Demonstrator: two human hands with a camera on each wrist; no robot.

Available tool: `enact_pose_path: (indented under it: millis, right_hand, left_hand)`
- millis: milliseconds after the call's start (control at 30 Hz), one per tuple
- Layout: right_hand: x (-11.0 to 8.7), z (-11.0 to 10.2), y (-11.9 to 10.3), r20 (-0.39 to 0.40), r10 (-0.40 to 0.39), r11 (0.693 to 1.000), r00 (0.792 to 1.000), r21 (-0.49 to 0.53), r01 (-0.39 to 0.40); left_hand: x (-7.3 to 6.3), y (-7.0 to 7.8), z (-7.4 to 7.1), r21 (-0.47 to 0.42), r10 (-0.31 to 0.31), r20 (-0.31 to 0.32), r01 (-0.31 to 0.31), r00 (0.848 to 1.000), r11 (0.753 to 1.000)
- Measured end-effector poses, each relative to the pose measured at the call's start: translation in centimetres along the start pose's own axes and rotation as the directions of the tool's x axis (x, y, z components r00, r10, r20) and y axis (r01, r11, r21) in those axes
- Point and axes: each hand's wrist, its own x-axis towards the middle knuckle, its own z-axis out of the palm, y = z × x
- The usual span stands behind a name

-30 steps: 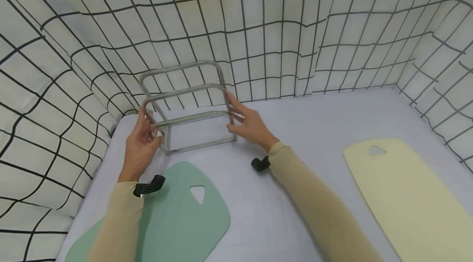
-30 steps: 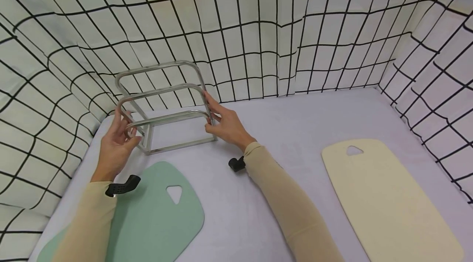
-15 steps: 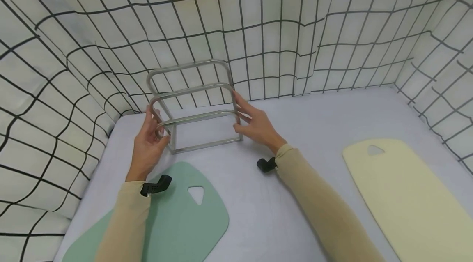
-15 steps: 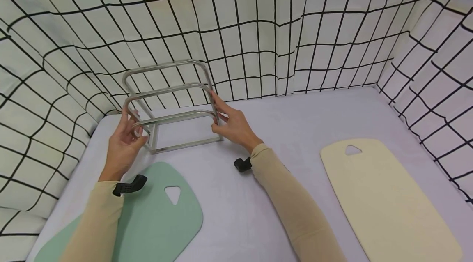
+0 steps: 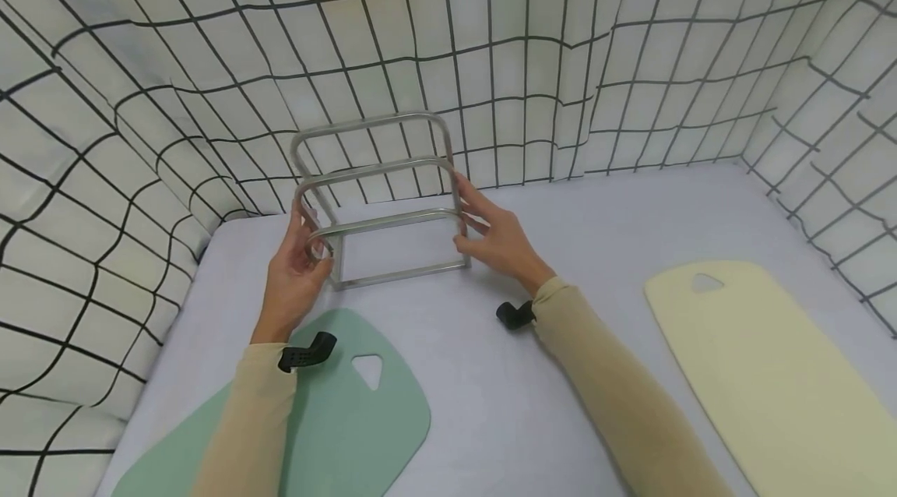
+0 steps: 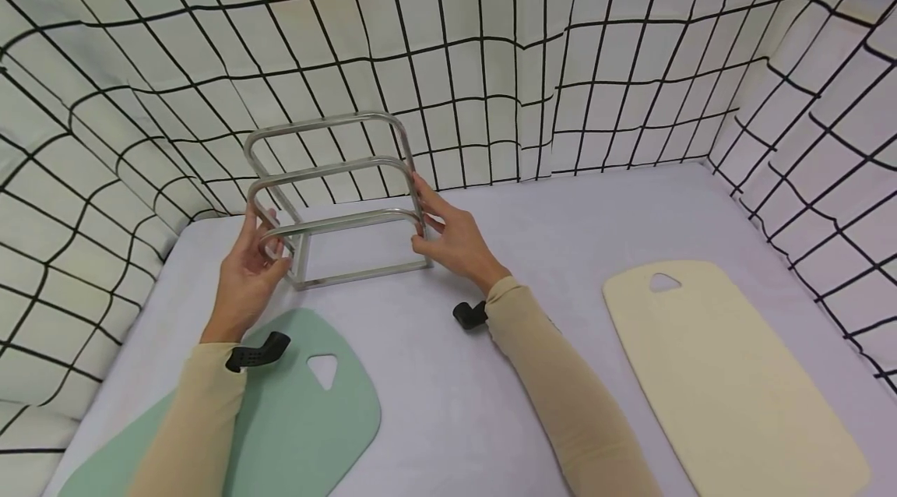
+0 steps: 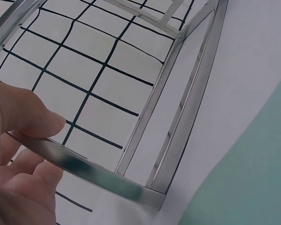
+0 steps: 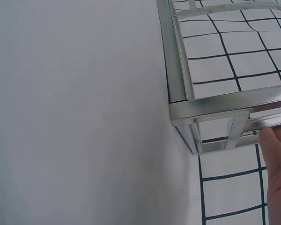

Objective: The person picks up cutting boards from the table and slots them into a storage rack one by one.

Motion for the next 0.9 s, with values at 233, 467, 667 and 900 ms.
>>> enact_pose_path:
  millis: [233,467,667,900]
  right_hand:
    - [-0.4,-0.8,0.2,-0.022,0.006,1.000,1.000,-0.003,-0.007]
    - [-0.9,-1.7,0.3,-0.035,0.004,1.000,0.999,-0.025,-0.005]
    - [-1.3,-2.3,0.5,-0.042,-0.013,1.000,0.999,-0.028,0.011]
    - [-1.9,-2.9,0.4,-0.051,0.009,0.999,0.999,-0.041,-0.011]
  left_hand:
    - [0.3,0.2,0.8,0.024,-0.007,0.031,0.006,0.999,1.000]
    - [0.5,0.4,1.5,-0.019,0.005,0.052,-0.004,0.999,1.000]
    - [0.4,0.8,2.2,0.030,-0.006,0.052,0.004,0.999,1.000]
    - [0.3,1.2,2.9,0.026,-0.012,0.063,0.010,0.998,1.000]
